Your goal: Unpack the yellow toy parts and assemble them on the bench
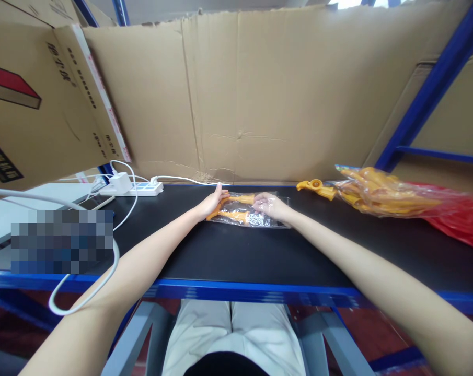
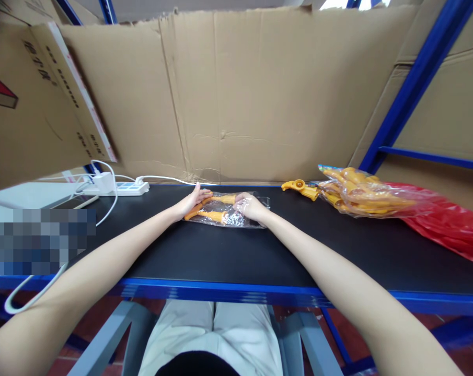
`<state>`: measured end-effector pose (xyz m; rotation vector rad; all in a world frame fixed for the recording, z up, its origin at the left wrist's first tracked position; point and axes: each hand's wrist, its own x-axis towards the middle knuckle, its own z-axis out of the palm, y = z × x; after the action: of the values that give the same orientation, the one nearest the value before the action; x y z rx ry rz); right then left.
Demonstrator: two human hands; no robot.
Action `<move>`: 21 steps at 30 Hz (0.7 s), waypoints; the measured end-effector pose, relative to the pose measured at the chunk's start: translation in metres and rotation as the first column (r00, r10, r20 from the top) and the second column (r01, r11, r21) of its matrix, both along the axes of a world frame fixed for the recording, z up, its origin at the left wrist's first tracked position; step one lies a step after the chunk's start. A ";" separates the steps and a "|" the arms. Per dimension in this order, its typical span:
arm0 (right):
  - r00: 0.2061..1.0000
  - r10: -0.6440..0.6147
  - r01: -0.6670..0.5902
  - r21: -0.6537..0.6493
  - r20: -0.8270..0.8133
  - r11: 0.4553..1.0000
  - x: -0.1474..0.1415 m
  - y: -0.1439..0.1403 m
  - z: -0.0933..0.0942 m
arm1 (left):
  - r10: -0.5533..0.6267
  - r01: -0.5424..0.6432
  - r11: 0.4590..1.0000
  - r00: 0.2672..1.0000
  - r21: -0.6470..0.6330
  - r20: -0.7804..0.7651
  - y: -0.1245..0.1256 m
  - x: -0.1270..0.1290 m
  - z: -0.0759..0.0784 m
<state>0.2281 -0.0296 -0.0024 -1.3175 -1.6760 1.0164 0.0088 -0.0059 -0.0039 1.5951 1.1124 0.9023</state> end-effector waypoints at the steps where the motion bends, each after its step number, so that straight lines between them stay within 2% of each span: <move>1: 1.000 0.007 -0.007 0.006 0.004 1.000 0.001 0.000 0.000 | -0.003 0.003 1.000 1.000 0.008 -0.005 0.000 0.000 0.000; 9: 0.994 0.068 -0.072 0.048 0.089 0.996 0.004 0.004 0.002 | -0.042 0.046 0.996 0.997 0.076 -0.061 0.008 -0.004 -0.009; 14: 0.983 0.146 -0.156 0.080 0.114 0.985 0.007 0.002 0.009 | -0.024 0.096 0.976 0.939 0.195 -0.342 0.008 -0.014 -0.008; 16: 0.985 0.137 -0.144 0.061 0.109 0.988 0.010 0.003 0.011 | -0.013 0.126 0.963 0.905 0.238 -0.426 0.007 -0.016 -0.005; 19: 0.991 0.081 -0.084 0.029 0.111 0.996 0.018 0.010 0.012 | -0.004 0.129 0.960 0.896 0.250 -0.444 0.007 -0.020 -0.002; 21: 0.987 -0.016 0.000 0.099 0.162 0.995 0.030 0.020 0.011 | 0.015 0.103 0.965 0.894 0.239 -0.447 0.010 -0.026 0.000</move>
<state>0.2585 -0.0100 0.0089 -1.3712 -1.8168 0.8282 -0.0168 0.0036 -0.0034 2.1094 1.3029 0.6837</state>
